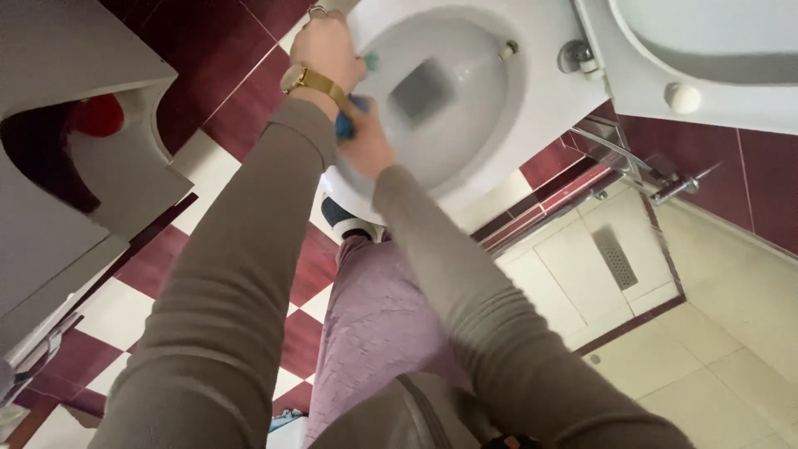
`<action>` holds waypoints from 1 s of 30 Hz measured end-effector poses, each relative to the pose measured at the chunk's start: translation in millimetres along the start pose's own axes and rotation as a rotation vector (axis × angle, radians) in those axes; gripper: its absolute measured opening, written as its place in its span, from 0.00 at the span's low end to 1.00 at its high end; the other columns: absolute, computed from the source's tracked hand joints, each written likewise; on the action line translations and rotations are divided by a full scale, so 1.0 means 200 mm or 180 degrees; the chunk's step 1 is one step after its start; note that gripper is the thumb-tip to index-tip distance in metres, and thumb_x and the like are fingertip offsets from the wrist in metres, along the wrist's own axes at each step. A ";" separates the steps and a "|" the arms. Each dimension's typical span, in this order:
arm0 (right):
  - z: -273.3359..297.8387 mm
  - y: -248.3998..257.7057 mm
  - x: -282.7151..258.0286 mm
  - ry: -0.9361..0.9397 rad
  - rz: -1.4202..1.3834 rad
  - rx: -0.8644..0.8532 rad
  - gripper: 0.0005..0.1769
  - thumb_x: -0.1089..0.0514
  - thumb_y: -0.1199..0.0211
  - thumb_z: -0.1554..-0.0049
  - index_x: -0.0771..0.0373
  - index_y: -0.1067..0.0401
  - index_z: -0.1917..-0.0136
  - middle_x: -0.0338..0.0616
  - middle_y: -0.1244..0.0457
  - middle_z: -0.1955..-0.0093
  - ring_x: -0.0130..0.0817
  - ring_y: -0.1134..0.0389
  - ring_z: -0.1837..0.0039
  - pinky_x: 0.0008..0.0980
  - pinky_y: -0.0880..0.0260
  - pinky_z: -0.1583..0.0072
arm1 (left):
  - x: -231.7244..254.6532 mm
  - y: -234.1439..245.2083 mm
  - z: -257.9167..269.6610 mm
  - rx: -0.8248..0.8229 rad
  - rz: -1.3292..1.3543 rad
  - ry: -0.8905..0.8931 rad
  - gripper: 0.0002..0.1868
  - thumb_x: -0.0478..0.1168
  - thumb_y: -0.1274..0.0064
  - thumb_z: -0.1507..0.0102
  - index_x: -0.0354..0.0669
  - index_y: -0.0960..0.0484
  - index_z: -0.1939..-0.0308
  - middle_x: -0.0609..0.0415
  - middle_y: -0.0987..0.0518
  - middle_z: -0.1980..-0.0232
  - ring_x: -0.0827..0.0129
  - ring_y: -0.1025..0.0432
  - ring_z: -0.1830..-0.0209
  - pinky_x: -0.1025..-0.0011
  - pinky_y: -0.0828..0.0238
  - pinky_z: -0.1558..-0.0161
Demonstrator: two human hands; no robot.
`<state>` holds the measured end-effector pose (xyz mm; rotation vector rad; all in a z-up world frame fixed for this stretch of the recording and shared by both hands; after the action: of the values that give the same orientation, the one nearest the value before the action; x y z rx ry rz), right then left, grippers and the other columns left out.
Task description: Cleaning the bathroom sink, faucet, and toilet using a cloth and cleaning spray, followed by organizing items in a drawer.
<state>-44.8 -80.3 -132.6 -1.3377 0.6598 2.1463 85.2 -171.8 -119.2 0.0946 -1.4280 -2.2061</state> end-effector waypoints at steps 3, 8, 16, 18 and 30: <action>0.27 -0.04 -0.12 -0.0752 0.1055 -0.0513 0.23 0.50 0.41 0.46 0.46 0.27 0.36 0.54 0.51 0.26 0.62 0.30 0.38 0.53 0.36 0.31 | 0.00 -0.04 -0.01 0.0048 -0.0177 0.0054 0.38 0.63 0.29 0.44 0.34 0.23 0.50 0.41 0.21 0.55 0.54 0.19 0.60 0.59 0.18 0.66; 0.62 0.12 0.06 -0.0031 0.2974 -0.3088 0.12 0.46 0.43 0.44 0.50 0.22 0.56 0.42 0.40 0.52 0.47 0.32 0.52 0.52 0.30 0.54 | -0.06 -0.06 0.07 0.0044 -0.0199 0.0527 0.25 0.46 0.36 0.42 0.34 0.25 0.49 0.44 0.20 0.54 0.60 0.19 0.60 0.64 0.19 0.67; 0.25 0.88 0.15 -0.0332 0.5944 -0.2945 0.16 0.56 0.46 0.38 0.57 0.23 0.40 0.46 0.33 0.40 0.54 0.36 0.37 0.59 0.36 0.44 | -0.18 0.13 0.38 0.0026 0.0706 0.0731 0.58 0.66 0.28 0.41 0.31 0.44 0.27 0.33 0.38 0.27 0.46 0.36 0.30 0.53 0.28 0.41; 0.15 1.01 0.07 -0.0016 0.5987 -0.2021 0.19 0.57 0.51 0.39 0.57 0.22 0.41 0.45 0.30 0.45 0.55 0.35 0.41 0.63 0.38 0.49 | -0.19 0.19 0.53 0.0307 0.0901 0.0680 0.60 0.68 0.28 0.39 0.30 0.46 0.25 0.35 0.44 0.22 0.47 0.44 0.23 0.52 0.35 0.34; 0.66 0.21 0.26 -0.1797 0.2125 0.0173 0.27 0.46 0.33 0.51 0.59 0.21 0.41 0.53 0.33 0.49 0.57 0.27 0.45 0.52 0.25 0.46 | -0.29 0.01 1.68 0.1155 0.1328 0.1048 0.29 0.54 0.36 0.35 0.33 0.21 0.42 0.37 0.19 0.47 0.42 0.23 0.46 0.49 0.25 0.46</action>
<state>-177.9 -18.2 -122.7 -0.4396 0.9990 2.8182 28.6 133.7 20.9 0.2478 -1.4830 -1.5058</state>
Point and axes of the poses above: each hand's wrist, its own z-axis away from the middle knuckle, its own y-axis out of the back of the hand, x = y × z, the point moved 10 cm from there along -z, towards the middle knuckle
